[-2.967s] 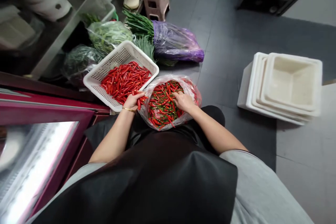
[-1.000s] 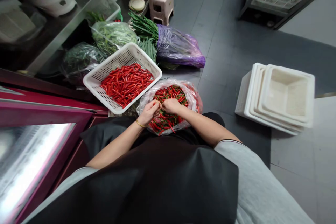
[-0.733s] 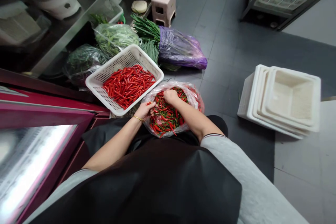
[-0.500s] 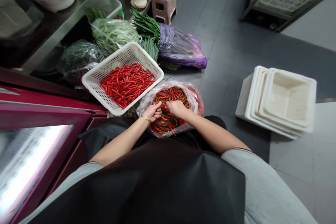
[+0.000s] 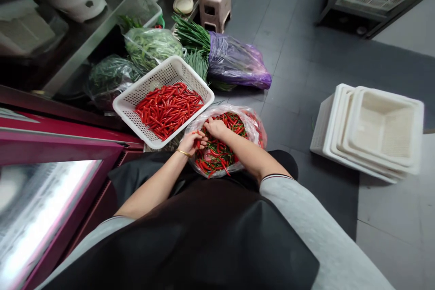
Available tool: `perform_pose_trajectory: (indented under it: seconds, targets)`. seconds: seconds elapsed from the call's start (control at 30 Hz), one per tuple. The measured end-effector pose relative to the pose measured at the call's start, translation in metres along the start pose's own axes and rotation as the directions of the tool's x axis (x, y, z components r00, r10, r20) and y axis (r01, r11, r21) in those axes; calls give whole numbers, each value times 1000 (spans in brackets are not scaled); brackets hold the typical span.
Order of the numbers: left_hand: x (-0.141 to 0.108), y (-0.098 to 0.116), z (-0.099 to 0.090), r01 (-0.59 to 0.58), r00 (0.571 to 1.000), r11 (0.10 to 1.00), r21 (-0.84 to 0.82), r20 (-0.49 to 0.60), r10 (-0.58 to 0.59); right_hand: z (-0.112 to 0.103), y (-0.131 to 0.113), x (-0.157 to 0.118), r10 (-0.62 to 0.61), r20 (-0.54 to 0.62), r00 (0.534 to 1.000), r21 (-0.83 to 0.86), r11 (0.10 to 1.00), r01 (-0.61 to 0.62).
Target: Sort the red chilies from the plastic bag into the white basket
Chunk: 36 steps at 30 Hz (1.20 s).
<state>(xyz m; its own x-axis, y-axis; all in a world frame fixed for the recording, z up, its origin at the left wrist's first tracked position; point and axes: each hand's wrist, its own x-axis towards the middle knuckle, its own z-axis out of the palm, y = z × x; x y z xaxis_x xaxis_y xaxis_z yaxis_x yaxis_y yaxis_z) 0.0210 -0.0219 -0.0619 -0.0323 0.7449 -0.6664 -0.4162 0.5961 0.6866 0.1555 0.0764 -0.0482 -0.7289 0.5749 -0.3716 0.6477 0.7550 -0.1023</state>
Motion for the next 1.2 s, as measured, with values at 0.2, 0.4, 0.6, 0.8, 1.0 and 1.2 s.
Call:
perform_pose_trajectory:
  seconds: [0.2, 0.4, 0.6, 0.8, 1.0, 1.2]
  targets:
    - [3, -6, 16, -278, 960, 927, 252, 48, 275, 8, 28, -54, -56, -127, 990, 226, 970, 84]
    - [-1, -15, 42, -270, 953, 868, 416, 245, 178, 16, 8, -88, 155, -232, 960, 386, 921, -56]
    - [-10, -22, 30, -134, 989, 893, 429, 115, 93, 22, -1, -89, 138, 19, 990, 244, 960, -139]
    - [-8, -11, 11, -52, 986, 974, 220, 168, 15, 6, 22, -78, 330, 51, 942, 226, 915, -333]
    - [-11, -5, 14, 97, 971, 995, 30, 215, -102, 4, 19, -27, 528, 112, 842, 189, 820, -540]
    - [-8, -15, 27, 47, 994, 999, 28, 94, -50, 17, 9, -56, 458, 63, 887, 263, 849, -458]
